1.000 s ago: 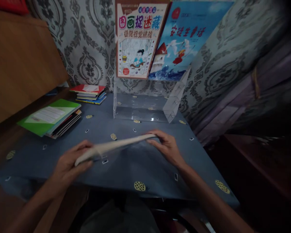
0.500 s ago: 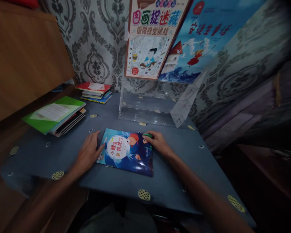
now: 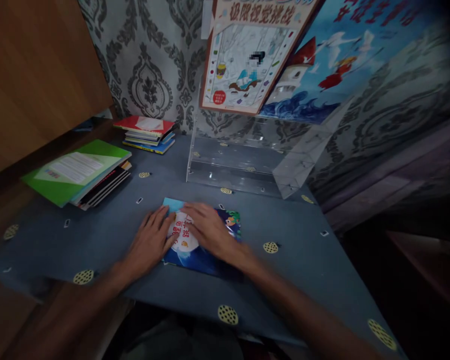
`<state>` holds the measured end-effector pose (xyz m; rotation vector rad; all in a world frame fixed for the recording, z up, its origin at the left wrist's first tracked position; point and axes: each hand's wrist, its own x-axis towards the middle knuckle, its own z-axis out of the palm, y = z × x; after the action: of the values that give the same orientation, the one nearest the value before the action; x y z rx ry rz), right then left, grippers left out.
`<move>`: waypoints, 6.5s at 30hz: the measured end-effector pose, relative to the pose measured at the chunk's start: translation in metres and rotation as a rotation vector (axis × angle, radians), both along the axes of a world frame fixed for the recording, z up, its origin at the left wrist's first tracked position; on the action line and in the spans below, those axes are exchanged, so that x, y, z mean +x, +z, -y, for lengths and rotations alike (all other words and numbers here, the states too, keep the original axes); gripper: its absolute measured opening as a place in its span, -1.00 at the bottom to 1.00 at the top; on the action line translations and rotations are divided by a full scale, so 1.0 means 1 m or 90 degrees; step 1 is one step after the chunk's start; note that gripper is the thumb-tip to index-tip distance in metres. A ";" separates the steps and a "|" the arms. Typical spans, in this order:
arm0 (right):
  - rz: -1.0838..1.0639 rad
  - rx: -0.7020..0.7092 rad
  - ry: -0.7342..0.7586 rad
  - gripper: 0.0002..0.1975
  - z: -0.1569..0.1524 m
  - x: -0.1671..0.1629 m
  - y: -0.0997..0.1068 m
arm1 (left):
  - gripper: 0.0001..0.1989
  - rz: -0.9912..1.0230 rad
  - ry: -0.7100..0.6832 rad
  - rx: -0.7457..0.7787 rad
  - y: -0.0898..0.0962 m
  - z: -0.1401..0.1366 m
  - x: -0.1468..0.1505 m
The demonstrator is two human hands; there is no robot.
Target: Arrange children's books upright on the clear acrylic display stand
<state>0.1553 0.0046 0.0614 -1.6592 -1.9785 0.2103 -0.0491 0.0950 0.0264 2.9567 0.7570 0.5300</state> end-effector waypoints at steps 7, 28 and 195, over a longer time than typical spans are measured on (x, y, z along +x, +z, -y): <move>-0.001 -0.068 0.065 -0.54 -0.051 -0.035 -0.011 | -0.54 0.001 -0.013 0.003 0.004 0.001 0.002; 0.055 -0.080 -0.021 -0.50 -0.036 -0.016 -0.022 | -0.51 -0.054 0.009 0.014 0.011 -0.002 -0.001; -0.012 -0.195 0.259 -0.50 -0.029 -0.037 0.003 | -0.82 0.158 0.017 0.102 0.008 0.054 -0.061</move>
<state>0.1182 0.0339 0.0648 -1.3952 -2.3437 0.7064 -0.1105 0.0408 0.0348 2.9438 0.7596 0.9810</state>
